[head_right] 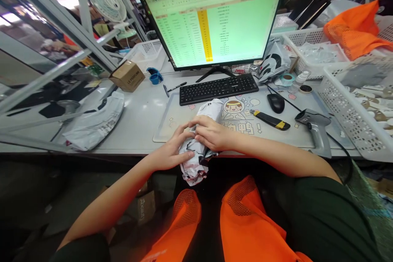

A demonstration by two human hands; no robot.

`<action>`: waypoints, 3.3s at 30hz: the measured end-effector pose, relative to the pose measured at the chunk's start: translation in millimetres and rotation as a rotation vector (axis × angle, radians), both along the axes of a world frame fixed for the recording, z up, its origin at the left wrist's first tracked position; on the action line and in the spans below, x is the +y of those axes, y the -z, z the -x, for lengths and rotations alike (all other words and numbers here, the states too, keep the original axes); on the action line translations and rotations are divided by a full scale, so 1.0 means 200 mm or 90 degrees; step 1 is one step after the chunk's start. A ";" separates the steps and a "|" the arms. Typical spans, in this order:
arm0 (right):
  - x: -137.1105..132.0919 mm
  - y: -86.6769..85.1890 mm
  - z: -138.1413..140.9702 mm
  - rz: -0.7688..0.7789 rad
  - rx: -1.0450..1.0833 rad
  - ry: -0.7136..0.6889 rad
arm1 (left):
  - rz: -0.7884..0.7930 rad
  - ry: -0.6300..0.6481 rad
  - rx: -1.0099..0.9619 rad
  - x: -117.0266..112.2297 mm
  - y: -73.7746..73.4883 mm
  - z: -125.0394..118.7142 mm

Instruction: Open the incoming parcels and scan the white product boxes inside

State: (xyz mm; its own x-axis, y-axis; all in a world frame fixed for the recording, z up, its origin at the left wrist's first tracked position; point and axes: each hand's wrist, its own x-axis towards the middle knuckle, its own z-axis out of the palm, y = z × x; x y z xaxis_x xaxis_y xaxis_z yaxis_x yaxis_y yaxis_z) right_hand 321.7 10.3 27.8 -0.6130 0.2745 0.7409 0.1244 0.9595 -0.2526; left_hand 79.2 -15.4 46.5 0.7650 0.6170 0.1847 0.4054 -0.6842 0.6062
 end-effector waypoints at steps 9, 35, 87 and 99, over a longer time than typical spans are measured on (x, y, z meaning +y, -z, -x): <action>0.00 0.01 0.04 -0.267 0.052 -0.014 | -0.255 0.066 0.017 -0.02 -0.06 -0.05; -0.05 -0.12 0.02 0.327 -0.408 0.355 | -0.376 -0.183 0.267 0.07 -0.16 -0.01; -0.24 -0.04 -0.12 0.040 -0.099 0.204 | -0.167 -0.327 0.223 0.08 0.00 -0.09; -0.35 -0.24 -0.21 -0.086 -0.468 0.583 | -0.406 -0.176 0.144 -0.05 -0.05 -0.31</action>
